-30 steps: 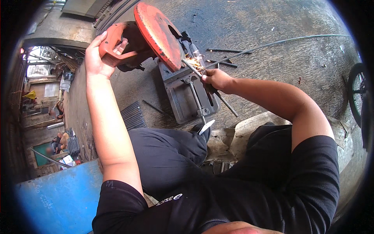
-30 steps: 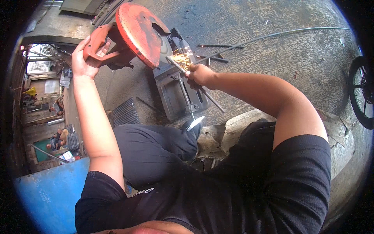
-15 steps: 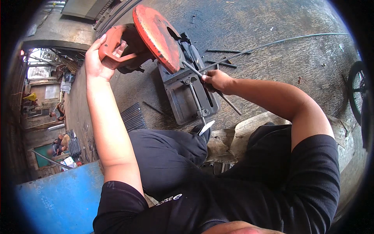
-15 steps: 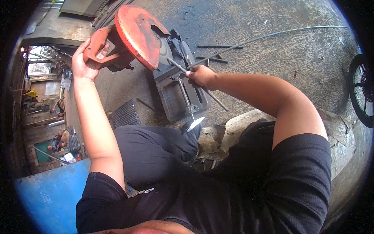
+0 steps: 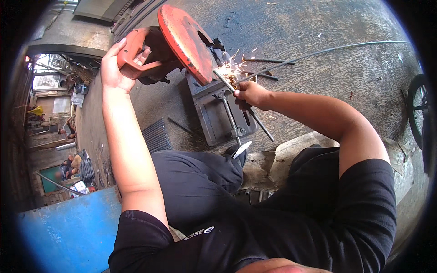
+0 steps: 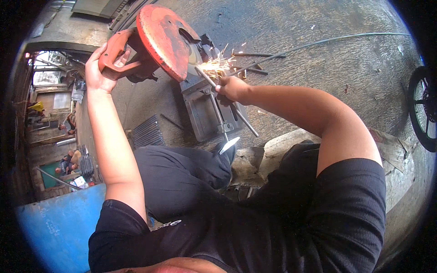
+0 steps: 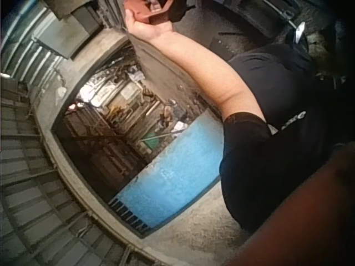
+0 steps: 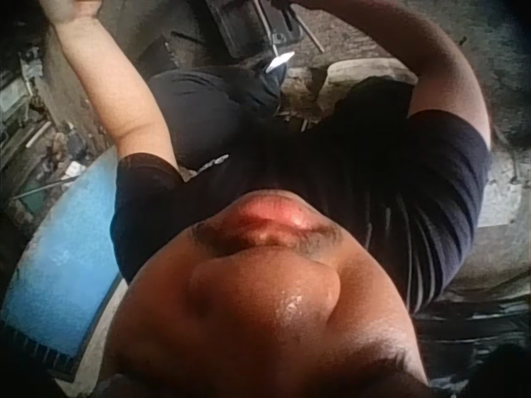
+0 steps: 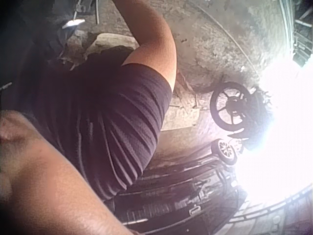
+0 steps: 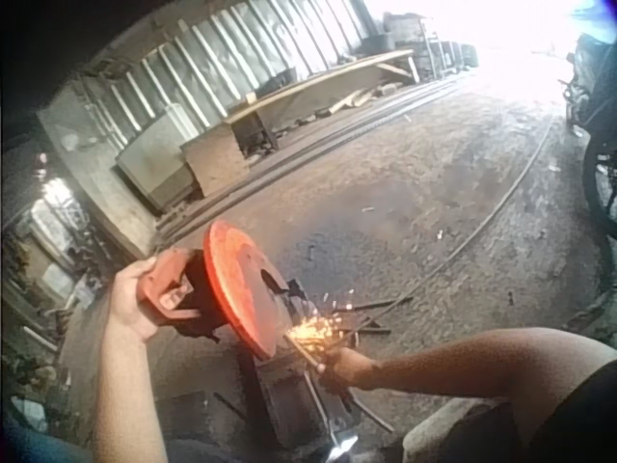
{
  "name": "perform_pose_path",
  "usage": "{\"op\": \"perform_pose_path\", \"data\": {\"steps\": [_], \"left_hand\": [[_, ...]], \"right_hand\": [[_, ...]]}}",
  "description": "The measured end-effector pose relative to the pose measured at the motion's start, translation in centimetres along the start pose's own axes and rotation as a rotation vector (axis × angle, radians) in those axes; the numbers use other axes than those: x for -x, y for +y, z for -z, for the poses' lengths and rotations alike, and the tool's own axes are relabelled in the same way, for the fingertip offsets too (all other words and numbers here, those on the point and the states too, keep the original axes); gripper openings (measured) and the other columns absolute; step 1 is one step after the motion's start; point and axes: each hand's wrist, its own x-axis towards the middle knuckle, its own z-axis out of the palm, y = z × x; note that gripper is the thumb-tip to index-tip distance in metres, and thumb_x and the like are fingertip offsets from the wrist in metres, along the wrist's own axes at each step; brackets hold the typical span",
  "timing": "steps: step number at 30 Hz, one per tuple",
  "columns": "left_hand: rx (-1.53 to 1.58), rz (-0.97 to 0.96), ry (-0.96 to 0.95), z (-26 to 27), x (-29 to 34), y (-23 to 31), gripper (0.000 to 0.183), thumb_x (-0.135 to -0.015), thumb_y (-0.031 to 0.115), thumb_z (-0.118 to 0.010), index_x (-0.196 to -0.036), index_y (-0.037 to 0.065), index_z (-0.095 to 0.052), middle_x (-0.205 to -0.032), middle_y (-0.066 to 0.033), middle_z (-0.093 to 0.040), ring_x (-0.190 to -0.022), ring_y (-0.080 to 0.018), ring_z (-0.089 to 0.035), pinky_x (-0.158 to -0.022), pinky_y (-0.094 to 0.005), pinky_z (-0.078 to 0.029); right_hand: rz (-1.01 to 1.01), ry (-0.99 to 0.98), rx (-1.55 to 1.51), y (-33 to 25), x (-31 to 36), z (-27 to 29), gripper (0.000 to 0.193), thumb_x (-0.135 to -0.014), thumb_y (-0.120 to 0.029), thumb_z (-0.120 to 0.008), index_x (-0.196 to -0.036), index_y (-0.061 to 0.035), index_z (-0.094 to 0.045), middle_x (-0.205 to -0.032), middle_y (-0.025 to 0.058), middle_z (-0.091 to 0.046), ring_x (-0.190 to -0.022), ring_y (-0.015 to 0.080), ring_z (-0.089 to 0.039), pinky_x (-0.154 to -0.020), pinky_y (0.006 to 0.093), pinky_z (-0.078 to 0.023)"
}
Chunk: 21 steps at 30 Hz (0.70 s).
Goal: The person is using a chop saw to cut a metal rod into smaller pieces.
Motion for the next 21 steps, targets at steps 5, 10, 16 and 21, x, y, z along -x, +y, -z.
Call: {"op": "perform_pose_path", "data": {"steps": [5,10,16,21], "left_hand": [[-0.001,0.012,-0.009,0.3,-0.11,0.08,0.041,-0.093,0.021,-0.045,-0.123,-0.009,-0.046,-0.115,-0.0223,-0.055,-0.101,-0.032,-0.058,-0.094,-0.0451,-0.048],[-0.002,-0.008,-0.026,0.13,-0.11,0.06,0.04,-0.093,0.021,-0.045,-0.121,-0.008,-0.047,-0.114,-0.0219,-0.055,-0.101,-0.0325,-0.058,-0.094,-0.0455,-0.048],[-0.004,0.011,0.011,0.02,0.18,0.05,0.041,-0.093,0.02,-0.048,-0.122,-0.008,-0.046,-0.117,-0.0223,-0.055,-0.101,-0.0336,-0.057,-0.093,-0.0444,-0.049],[0.008,0.004,0.025,0.0,0.19,0.03,0.041,-0.092,0.019,-0.049,-0.122,-0.009,-0.046,-0.117,-0.0225,-0.054,-0.102,-0.0331,-0.057,-0.092,-0.0428,-0.05]], "right_hand": [[0.007,-0.067,-0.047,-0.15,0.17,0.28,0.021,-0.097,-0.016,-0.046,-0.094,0.0022,-0.055,-0.078,0.0125,-0.063,-0.062,0.0207,-0.063,-0.056,0.0347,-0.054],[-0.025,-0.135,-0.032,-0.29,0.62,0.33,0.018,-0.098,-0.017,-0.044,-0.096,-0.0012,-0.052,-0.081,0.0099,-0.058,-0.064,0.0189,-0.059,-0.06,0.034,-0.051],[-0.038,-0.007,-0.038,0.02,0.31,-0.12,0.023,-0.098,-0.022,-0.046,-0.097,0.0001,-0.053,-0.077,0.0084,-0.059,-0.061,0.0168,-0.058,-0.055,0.0316,-0.049],[-0.001,0.199,0.137,-0.14,-0.04,0.02,0.032,-0.088,-0.027,-0.065,-0.1,0.0012,-0.055,-0.078,0.0078,-0.059,-0.058,0.0141,-0.058,-0.05,0.0307,-0.048]]}}
